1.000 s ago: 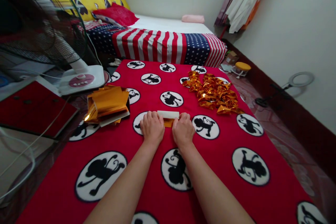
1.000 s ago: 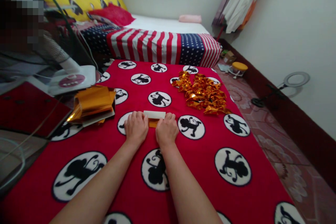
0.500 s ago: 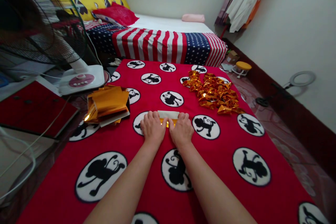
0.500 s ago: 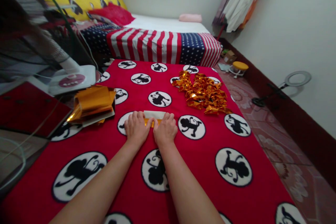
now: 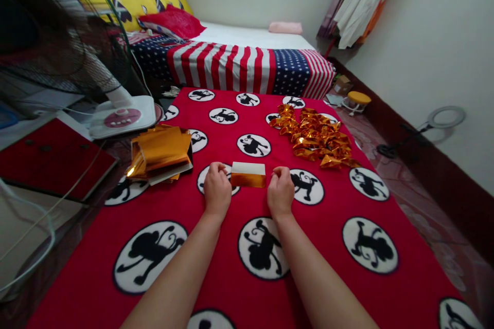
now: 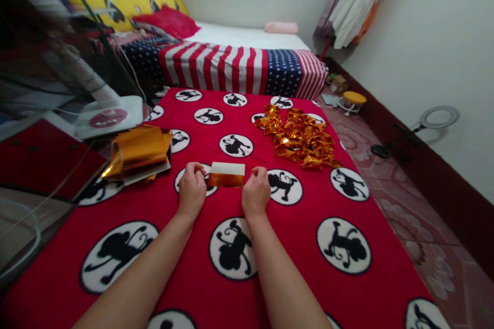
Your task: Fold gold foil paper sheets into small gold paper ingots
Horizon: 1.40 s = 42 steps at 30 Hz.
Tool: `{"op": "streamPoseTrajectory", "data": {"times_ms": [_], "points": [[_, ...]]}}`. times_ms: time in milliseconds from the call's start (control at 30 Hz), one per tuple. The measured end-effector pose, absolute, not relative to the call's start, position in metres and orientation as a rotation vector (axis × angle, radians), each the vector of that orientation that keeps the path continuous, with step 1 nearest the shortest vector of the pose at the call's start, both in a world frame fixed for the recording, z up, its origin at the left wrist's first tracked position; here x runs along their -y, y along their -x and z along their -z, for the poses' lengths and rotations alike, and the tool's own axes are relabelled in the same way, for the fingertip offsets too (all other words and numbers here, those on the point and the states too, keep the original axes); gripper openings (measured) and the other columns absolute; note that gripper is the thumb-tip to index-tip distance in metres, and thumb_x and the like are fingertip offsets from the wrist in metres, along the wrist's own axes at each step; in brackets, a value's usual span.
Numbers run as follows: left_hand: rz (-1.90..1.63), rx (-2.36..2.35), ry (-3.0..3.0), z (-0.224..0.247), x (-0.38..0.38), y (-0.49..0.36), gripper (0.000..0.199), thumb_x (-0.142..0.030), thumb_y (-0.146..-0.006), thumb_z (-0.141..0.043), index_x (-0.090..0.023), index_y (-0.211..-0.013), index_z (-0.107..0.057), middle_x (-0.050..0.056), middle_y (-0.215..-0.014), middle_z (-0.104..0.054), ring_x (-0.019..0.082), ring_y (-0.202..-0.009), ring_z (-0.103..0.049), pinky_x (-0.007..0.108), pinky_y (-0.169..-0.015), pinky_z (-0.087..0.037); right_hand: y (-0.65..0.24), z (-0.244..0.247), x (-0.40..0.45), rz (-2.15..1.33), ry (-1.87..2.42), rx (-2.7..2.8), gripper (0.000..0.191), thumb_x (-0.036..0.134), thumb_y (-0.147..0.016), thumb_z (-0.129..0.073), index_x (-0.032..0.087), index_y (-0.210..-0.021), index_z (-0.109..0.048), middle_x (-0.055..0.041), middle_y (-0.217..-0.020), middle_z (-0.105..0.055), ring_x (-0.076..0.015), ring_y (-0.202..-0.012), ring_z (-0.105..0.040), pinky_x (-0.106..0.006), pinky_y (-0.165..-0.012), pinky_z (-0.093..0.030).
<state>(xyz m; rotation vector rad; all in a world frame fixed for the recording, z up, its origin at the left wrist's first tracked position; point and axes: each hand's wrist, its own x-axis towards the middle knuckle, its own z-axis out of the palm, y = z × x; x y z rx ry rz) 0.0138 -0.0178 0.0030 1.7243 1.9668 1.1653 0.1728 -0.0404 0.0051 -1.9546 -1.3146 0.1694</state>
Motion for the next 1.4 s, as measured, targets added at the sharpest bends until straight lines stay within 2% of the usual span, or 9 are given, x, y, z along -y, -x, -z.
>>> {"op": "streamPoseTrajectory", "data": {"times_ms": [167,333,433,533,733,900,1067,1200,1400], "points": [[-1.323,-1.881,-1.567,-0.003,0.021,-0.009,0.013,-0.025,-0.091,-0.044,-0.020,-0.095,-0.055,0.007,-0.087,-0.069,0.023,-0.084,-0.065,0.032,-0.075,-0.045,-0.175,-0.003,0.040,-0.294,1.827,1.214,0.032,0.044,-0.091,-0.049,0.018,-0.107,-0.057,-0.0053,-0.088,-0.069,-0.0219,-0.076,-0.063,-0.030,-0.068,-0.040],[-1.220,-1.869,-1.682,-0.007,0.023,-0.014,0.025,-0.042,-0.091,-0.048,-0.020,-0.094,-0.058,0.006,-0.084,-0.068,0.022,-0.079,-0.063,0.032,-0.073,-0.044,-0.172,-0.004,0.041,-0.281,1.817,1.276,0.046,0.053,-0.082,-0.059,0.019,-0.112,-0.056,-0.0037,-0.090,-0.070,-0.0213,-0.077,-0.065,-0.029,-0.068,-0.040],[-1.120,-1.892,-1.822,-0.008,0.023,-0.017,0.035,-0.050,-0.081,-0.063,-0.019,-0.097,-0.060,0.006,-0.085,-0.068,0.023,-0.081,-0.061,0.033,-0.075,-0.044,-0.172,-0.004,0.041,-0.289,1.828,1.271,0.044,0.052,-0.084,-0.057,0.019,-0.113,-0.056,-0.0034,-0.090,-0.071,-0.0210,-0.075,-0.065,-0.029,-0.067,-0.040],[-1.058,-1.850,-1.945,-0.009,0.024,-0.016,0.030,-0.040,-0.073,-0.073,-0.021,-0.094,-0.064,0.005,-0.090,-0.068,0.024,-0.087,-0.061,0.034,-0.079,-0.045,-0.173,-0.004,0.040,-0.316,1.834,1.246,0.040,0.051,-0.087,-0.053,0.019,-0.112,-0.056,-0.0033,-0.089,-0.071,-0.0209,-0.073,-0.064,-0.030,-0.066,-0.039],[-1.028,-1.677,-2.018,-0.007,0.024,-0.013,0.008,-0.024,-0.072,-0.070,-0.025,-0.080,-0.071,0.003,-0.094,-0.066,0.023,-0.093,-0.061,0.035,-0.082,-0.046,-0.175,-0.003,0.040,-0.382,1.785,1.184,0.039,0.050,-0.088,-0.051,0.018,-0.110,-0.058,-0.0034,-0.082,-0.068,-0.0189,-0.067,-0.060,-0.029,-0.064,-0.039],[-1.208,-1.477,-1.899,-0.002,0.022,-0.010,0.021,-0.011,-0.073,-0.059,-0.022,-0.088,-0.067,0.004,-0.108,-0.063,0.019,-0.097,-0.062,0.033,-0.087,-0.049,-0.179,0.003,0.040,-0.528,1.512,1.076,0.030,0.037,-0.083,-0.060,0.019,-0.107,-0.058,0.0023,-0.072,-0.058,-0.0137,-0.060,-0.055,-0.025,-0.059,-0.042],[-1.332,-1.434,-1.594,0.000,0.020,-0.010,0.030,-0.026,-0.083,-0.059,-0.020,-0.112,-0.056,0.006,-0.104,-0.066,0.017,-0.090,-0.065,0.032,-0.085,-0.050,-0.181,0.003,0.040,-0.742,1.282,0.852,0.038,0.031,-0.080,-0.064,0.020,-0.113,-0.050,0.0076,-0.065,-0.054,-0.0101,-0.044,-0.053,-0.021,-0.044,-0.043],[-1.223,-1.401,-1.649,-0.004,0.022,-0.013,0.040,-0.039,-0.085,-0.060,-0.021,-0.119,-0.052,0.007,-0.106,-0.069,0.017,-0.088,-0.066,0.032,-0.084,-0.051,-0.178,0.000,0.042,-0.865,1.174,0.812,0.048,0.030,-0.077,-0.069,0.021,-0.116,-0.044,0.0063,-0.072,-0.061,-0.0115,-0.047,-0.062,-0.023,-0.048,-0.052],[-1.077,-1.454,-1.795,-0.009,0.024,-0.014,0.062,-0.050,-0.078,-0.067,-0.021,-0.130,-0.048,0.008,-0.102,-0.072,0.023,-0.093,-0.069,0.035,-0.083,-0.051,-0.164,-0.007,0.048,-1.022,1.142,0.847,0.037,0.032,-0.075,-0.071,0.021,-0.100,-0.047,0.0032,-0.076,-0.066,-0.0129,-0.049,-0.064,-0.025,-0.049,-0.056]]}}
